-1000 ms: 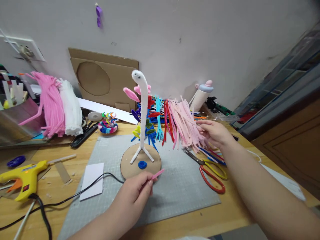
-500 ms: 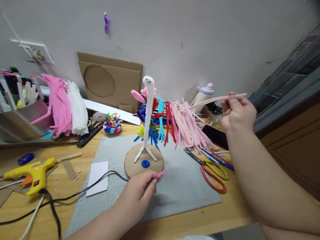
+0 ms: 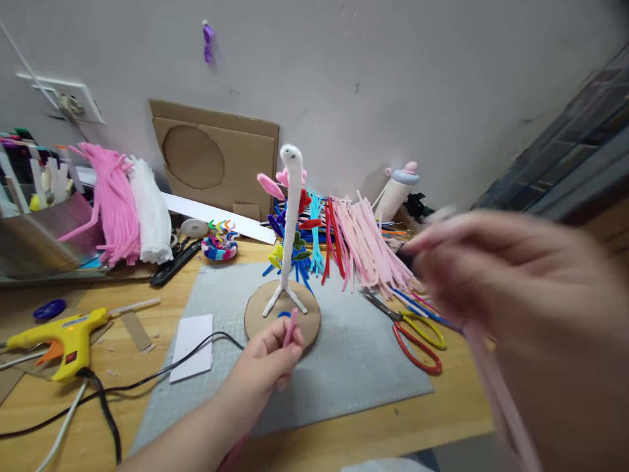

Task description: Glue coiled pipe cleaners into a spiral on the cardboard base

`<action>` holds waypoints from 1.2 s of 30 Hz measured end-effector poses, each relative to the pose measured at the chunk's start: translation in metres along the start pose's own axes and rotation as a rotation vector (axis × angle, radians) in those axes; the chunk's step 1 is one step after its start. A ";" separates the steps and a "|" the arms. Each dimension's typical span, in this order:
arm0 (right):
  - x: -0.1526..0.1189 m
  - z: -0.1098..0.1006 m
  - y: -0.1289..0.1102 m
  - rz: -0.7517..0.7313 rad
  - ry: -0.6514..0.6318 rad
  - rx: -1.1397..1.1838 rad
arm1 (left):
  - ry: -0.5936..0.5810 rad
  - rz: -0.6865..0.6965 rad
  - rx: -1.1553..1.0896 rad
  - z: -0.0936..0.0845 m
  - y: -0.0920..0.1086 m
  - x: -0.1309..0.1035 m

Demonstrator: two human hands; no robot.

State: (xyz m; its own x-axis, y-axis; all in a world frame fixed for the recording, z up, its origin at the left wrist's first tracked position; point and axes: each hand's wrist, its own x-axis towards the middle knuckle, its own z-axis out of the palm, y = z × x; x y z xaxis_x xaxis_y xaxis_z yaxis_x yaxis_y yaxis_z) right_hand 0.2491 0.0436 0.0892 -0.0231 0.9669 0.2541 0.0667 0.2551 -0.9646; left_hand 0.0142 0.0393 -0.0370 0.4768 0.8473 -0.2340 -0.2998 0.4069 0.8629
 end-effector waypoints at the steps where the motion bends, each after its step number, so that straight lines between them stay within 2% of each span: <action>1: -0.004 0.020 0.010 0.195 -0.196 0.025 | -0.003 -0.004 -0.051 0.001 0.003 -0.001; 2: -0.006 0.039 0.022 0.368 -0.372 0.102 | -0.008 -0.005 -0.085 0.002 0.005 -0.002; 3: -0.006 0.056 0.035 0.474 -0.451 0.203 | -0.011 -0.001 -0.108 0.002 0.006 -0.002; 4: -0.005 0.070 0.047 0.538 -0.479 0.293 | -0.006 0.008 -0.124 0.001 0.006 -0.001; 7: -0.003 0.098 0.077 0.589 -0.416 0.421 | 0.064 0.048 -0.137 -0.003 0.004 0.005; 10: -0.005 0.109 0.096 0.551 -0.333 0.430 | 0.144 0.103 -0.151 -0.010 0.001 0.011; 14: -0.007 0.110 0.110 0.472 -0.317 0.323 | 0.219 0.145 -0.160 -0.014 0.001 0.013; 17: -0.001 0.103 0.112 0.238 -0.266 0.075 | 0.251 0.172 -0.156 -0.015 0.004 0.011; 20: 0.008 0.092 0.105 -0.031 -0.226 -0.265 | 0.279 0.203 -0.145 -0.014 0.007 0.012; 22: 0.012 0.088 0.097 -0.111 -0.240 -0.454 | 0.302 0.224 -0.138 -0.012 0.009 0.013; 25: 0.012 0.089 0.087 -0.103 -0.301 -0.563 | 0.317 0.236 -0.129 -0.010 0.009 0.013; 29: 0.007 0.093 0.088 -0.127 -0.407 -0.483 | 0.300 0.193 -0.111 -0.008 0.009 0.009; 32: 0.003 0.094 0.093 -0.124 -0.381 -0.394 | 0.296 0.153 -0.090 -0.007 0.010 0.008; 36: -0.004 0.092 0.096 -0.042 -0.353 -0.274 | 0.316 0.148 -0.054 -0.008 0.009 0.009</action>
State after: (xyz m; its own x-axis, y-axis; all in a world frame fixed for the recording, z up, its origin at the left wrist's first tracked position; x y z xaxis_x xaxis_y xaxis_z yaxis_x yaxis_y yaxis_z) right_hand 0.1641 0.0641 -0.0110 -0.3671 0.9067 0.2077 0.3189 0.3325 -0.8876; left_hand 0.0090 0.0537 -0.0346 0.1484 0.9588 -0.2421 -0.3943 0.2819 0.8747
